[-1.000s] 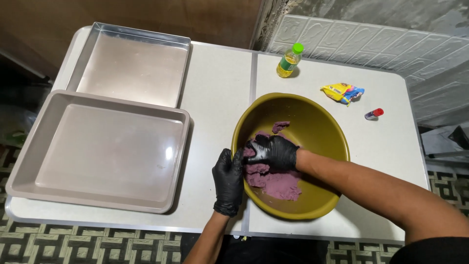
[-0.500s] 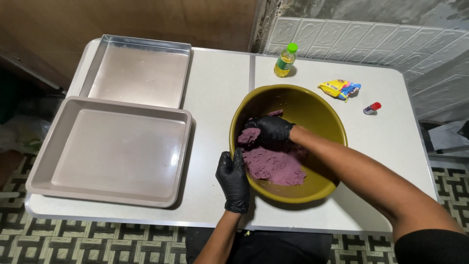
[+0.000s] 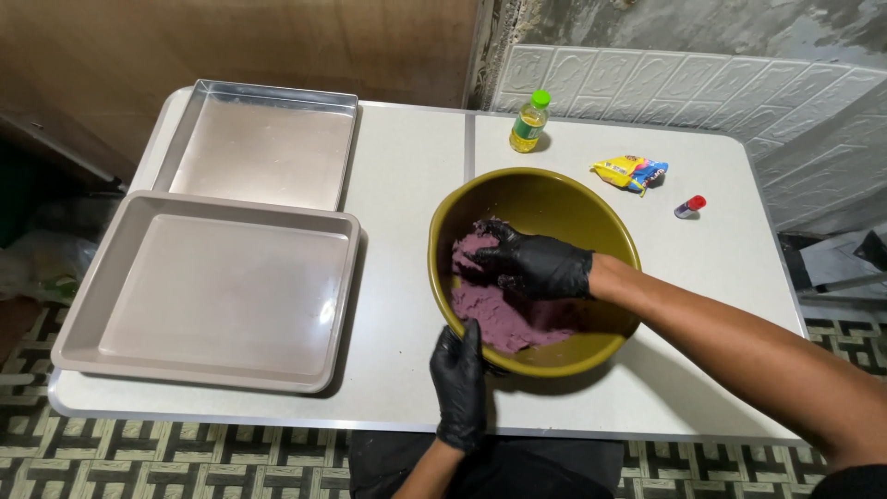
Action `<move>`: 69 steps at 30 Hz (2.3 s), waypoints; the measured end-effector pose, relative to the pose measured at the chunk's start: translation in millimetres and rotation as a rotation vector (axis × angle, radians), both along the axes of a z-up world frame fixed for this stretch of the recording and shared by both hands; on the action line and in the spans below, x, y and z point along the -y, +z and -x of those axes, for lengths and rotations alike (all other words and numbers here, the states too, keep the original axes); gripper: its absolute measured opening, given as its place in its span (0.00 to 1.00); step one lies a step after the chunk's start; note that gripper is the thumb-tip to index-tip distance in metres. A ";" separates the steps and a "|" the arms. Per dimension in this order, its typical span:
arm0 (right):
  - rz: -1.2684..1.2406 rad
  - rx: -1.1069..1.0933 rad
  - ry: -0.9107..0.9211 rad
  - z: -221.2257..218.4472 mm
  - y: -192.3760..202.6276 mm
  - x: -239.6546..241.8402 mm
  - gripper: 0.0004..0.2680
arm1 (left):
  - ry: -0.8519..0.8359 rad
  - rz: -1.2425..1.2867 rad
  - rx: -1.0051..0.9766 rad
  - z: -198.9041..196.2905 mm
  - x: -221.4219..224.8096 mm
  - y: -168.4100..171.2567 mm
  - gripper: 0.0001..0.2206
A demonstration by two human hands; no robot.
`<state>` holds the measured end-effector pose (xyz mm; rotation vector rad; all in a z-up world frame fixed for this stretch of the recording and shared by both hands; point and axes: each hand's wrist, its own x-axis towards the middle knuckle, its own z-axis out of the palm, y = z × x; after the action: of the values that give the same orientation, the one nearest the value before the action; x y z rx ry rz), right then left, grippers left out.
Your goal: Kneading a large mass of purple dough in a yellow bowl on a white table
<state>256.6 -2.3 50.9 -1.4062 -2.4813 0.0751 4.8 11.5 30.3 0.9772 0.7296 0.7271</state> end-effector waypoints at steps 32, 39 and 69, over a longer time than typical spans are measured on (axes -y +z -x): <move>0.065 0.196 -0.377 -5.5 -101.4 -30.0 0.27 | 0.216 -0.160 -0.318 -52.0 -61.6 -28.5 0.17; 0.546 0.008 -0.507 -50.3 -129.9 -36.1 0.23 | 0.304 -0.133 -0.316 -58.8 -51.7 -25.5 0.20; -0.220 0.655 -0.172 41.2 -23.8 6.0 0.25 | 0.090 -0.045 -0.259 -33.6 -72.4 -11.7 0.16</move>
<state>215.4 -8.3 27.1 -1.7380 -2.7099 -0.7875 38.4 83.9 18.5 1.0971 0.9919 0.7045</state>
